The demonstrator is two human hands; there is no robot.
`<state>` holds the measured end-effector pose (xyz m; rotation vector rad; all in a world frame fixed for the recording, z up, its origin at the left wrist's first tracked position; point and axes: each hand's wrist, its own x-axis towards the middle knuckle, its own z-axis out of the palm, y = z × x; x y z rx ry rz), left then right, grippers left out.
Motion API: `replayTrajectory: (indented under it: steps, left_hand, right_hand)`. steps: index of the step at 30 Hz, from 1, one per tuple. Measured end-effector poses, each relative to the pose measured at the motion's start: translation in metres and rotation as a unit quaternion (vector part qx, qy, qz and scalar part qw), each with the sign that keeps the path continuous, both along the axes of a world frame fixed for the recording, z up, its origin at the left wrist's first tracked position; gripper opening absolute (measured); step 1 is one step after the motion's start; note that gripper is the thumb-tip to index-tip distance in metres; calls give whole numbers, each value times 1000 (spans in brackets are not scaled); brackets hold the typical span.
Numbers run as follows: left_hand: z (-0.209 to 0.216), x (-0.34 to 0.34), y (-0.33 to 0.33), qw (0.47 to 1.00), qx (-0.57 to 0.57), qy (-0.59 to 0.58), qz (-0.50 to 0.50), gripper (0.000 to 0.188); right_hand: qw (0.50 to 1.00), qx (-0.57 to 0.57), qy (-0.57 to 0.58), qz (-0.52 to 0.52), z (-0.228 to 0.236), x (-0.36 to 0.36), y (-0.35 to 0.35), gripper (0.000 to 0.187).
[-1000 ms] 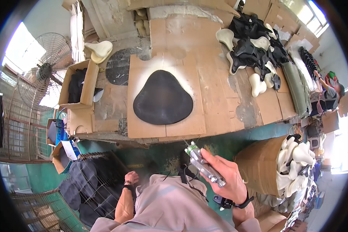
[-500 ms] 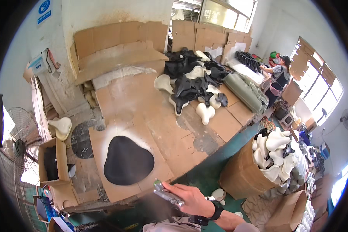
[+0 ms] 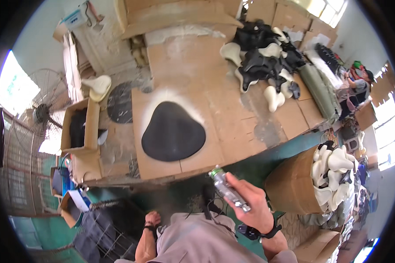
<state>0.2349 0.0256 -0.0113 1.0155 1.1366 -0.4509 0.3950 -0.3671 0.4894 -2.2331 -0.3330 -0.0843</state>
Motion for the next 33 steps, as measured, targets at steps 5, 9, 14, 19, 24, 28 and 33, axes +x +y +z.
replayTrajectory:
  steps: [5, 9, 14, 19, 24, 28, 33]
  left_hand:
    - [12, -16, 4, 998, 34, 19, -39, 8]
    - [10, -21, 1, 999, -43, 28, -1, 6]
    - [-4, -38, -6, 995, 52, 73, -42, 16]
    - [-10, -29, 4, 999, 0, 17, -34, 8]
    - [28, 11, -26, 992, 97, 57, -48, 18]
    - [-39, -32, 22, 982, -171, -80, 19, 14]
    - [-59, -39, 26, 959, -265, -100, 2, 20]
  right_hand:
    - [997, -10, 78, 18, 8, -10, -3, 60]
    - [994, -27, 86, 54, 7, -19, -17, 61]
    - [999, -7, 44, 11, 1, -8, -11, 60]
    - [999, 4, 29, -16, 2, 0, -13, 58]
    - [998, -33, 45, -24, 1, -7, -23, 57]
    - [999, -7, 47, -9, 9, -3, -15, 58]
    - [999, -12, 34, -4, 15, -10, -19, 60]
